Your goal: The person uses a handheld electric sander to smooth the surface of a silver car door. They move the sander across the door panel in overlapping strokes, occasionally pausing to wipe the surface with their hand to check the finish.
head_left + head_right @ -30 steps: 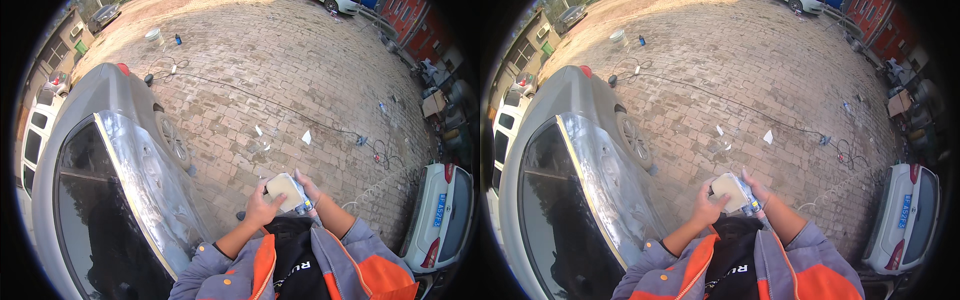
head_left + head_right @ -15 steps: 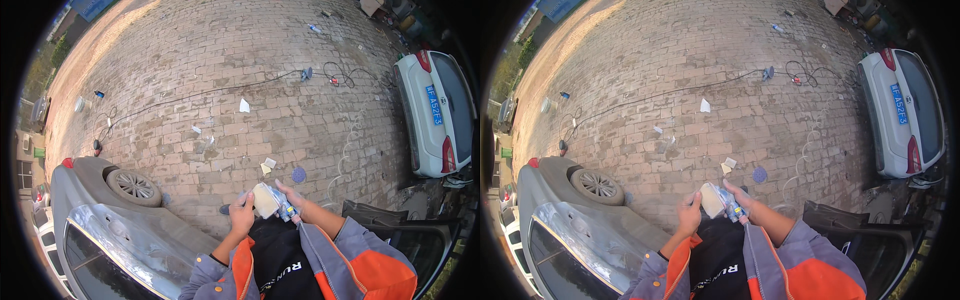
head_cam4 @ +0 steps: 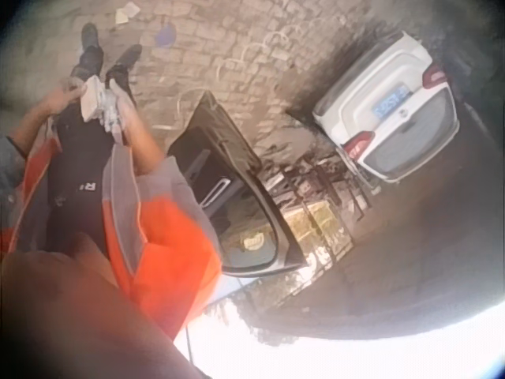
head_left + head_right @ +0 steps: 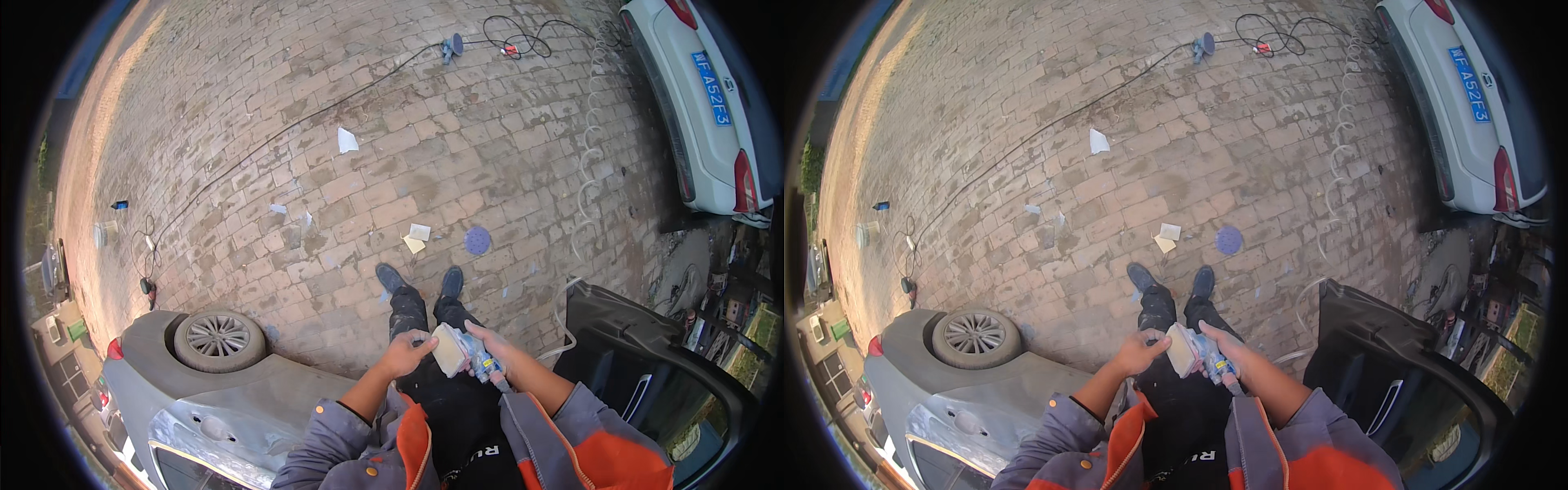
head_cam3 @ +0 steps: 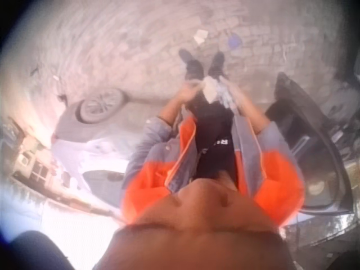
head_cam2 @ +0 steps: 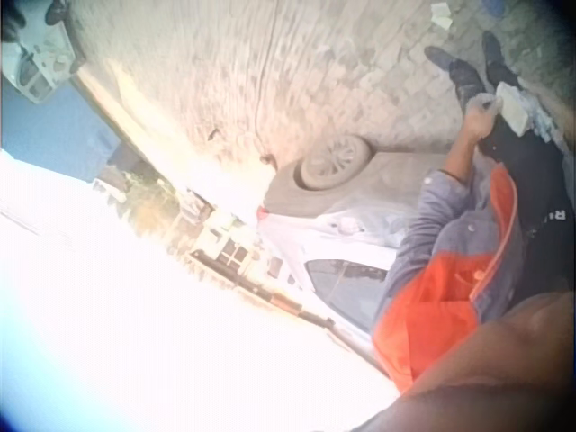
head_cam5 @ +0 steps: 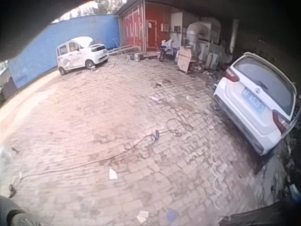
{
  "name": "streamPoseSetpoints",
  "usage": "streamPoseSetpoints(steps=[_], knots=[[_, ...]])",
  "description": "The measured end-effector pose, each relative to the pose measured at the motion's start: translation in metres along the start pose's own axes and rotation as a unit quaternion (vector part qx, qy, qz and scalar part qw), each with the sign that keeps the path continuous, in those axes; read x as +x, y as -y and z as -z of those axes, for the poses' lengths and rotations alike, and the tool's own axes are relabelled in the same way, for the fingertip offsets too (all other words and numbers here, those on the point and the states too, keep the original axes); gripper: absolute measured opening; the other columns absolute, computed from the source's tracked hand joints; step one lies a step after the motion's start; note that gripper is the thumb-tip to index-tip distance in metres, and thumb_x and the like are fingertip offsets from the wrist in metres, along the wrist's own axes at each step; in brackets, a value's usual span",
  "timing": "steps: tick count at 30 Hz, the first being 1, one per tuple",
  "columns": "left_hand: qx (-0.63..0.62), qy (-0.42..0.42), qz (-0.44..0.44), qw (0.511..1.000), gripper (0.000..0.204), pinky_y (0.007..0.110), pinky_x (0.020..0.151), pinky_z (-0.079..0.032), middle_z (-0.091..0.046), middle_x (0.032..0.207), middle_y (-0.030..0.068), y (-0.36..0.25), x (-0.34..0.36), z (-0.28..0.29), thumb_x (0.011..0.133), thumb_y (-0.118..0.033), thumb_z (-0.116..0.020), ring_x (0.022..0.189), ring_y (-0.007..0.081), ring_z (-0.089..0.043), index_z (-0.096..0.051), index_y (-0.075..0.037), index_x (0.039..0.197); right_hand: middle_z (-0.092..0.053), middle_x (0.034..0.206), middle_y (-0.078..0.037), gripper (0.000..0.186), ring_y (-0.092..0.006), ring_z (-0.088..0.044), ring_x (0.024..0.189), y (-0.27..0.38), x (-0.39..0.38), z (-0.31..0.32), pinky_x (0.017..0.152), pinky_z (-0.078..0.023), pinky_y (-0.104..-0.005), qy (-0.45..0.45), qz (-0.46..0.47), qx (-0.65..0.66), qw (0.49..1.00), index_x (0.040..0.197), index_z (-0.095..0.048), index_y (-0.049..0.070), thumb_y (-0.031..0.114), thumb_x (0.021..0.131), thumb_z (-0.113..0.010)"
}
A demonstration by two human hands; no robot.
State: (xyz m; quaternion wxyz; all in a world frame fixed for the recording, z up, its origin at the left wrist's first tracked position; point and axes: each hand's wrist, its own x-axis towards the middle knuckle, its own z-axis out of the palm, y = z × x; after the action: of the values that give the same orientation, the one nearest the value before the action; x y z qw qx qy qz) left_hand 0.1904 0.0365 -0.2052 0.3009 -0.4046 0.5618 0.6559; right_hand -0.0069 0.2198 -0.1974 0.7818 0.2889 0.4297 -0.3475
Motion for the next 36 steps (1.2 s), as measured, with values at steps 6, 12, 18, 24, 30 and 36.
streamPoseSetpoints(steps=[6,12,18,24,30,36], knots=[[0.070,0.039,-0.119,0.990,0.042,0.040,0.085,-0.056,-0.075,0.095,0.0140,0.016,0.098,0.028,0.105,-0.043,-0.073,0.090,0.0252,-0.071,-0.076,-0.002,0.111,-0.074,0.079,-0.010,0.057,-0.0230,-0.068,0.054,0.019,0.092,0.065,0.048,-0.057,-0.0357,-0.068,0.016,0.067,0.995,0.108,-0.074,0.007,0.062,0.106,-0.059],[0.042,0.022,-0.019,0.999,0.034,0.035,0.072,-0.050,-0.067,0.080,0.0062,0.068,0.223,0.091,0.107,-0.033,-0.073,0.076,0.0143,-0.060,-0.070,-0.001,0.100,-0.071,0.079,-0.007,0.042,-0.0239,-0.069,0.057,0.018,0.215,0.229,0.047,-0.055,-0.0364,-0.333,0.075,0.211,0.916,0.101,-0.071,0.011,0.052,0.104,-0.067],[-0.026,-0.246,0.029,0.969,0.066,0.041,0.095,-0.061,-0.072,0.125,0.0211,0.160,0.509,0.132,0.103,-0.045,-0.075,0.114,0.0258,-0.074,-0.058,0.007,0.140,-0.072,0.082,-0.007,0.034,-0.0229,-0.070,0.059,-0.015,0.293,0.286,0.049,-0.058,-0.0384,-0.286,0.086,0.245,0.922,0.108,-0.066,0.011,0.043,0.101,-0.076],[0.540,-0.219,-0.094,0.807,0.070,0.050,0.124,-0.040,-0.060,0.155,0.0128,0.217,0.687,0.079,0.097,-0.039,-0.076,0.150,0.0359,-0.051,-0.053,-0.014,0.158,-0.074,0.082,-0.009,0.040,-0.0234,-0.072,0.061,-0.028,0.353,0.260,0.054,-0.061,-0.0380,-0.191,0.067,0.347,0.916,0.111,-0.068,0.009,0.049,0.107,-0.065],[0.423,-0.139,0.011,0.896,0.058,0.046,0.118,-0.046,-0.069,0.142,0.0160,0.211,0.675,0.091,0.099,-0.028,-0.076,0.140,0.0355,-0.060,-0.060,-0.008,0.151,-0.075,0.084,-0.011,0.046,-0.0233,-0.072,0.062,-0.016,0.343,0.251,0.055,-0.062,-0.0384,-0.150,0.105,0.409,0.894,0.115,-0.071,0.004,0.049,0.109,-0.060],[-0.106,-0.075,-0.012,0.991,0.056,0.039,0.100,-0.056,-0.065,0.147,0.0164,0.137,0.464,0.075,0.111,-0.028,-0.058,0.120,0.0253,-0.069,-0.049,-0.006,0.161,-0.078,0.096,-0.013,0.050,-0.0244,-0.075,0.074,0.045,0.253,0.194,0.065,-0.064,-0.0411,-0.083,0.185,0.357,0.912,0.126,-0.070,0.002,0.048,0.110,-0.057]])
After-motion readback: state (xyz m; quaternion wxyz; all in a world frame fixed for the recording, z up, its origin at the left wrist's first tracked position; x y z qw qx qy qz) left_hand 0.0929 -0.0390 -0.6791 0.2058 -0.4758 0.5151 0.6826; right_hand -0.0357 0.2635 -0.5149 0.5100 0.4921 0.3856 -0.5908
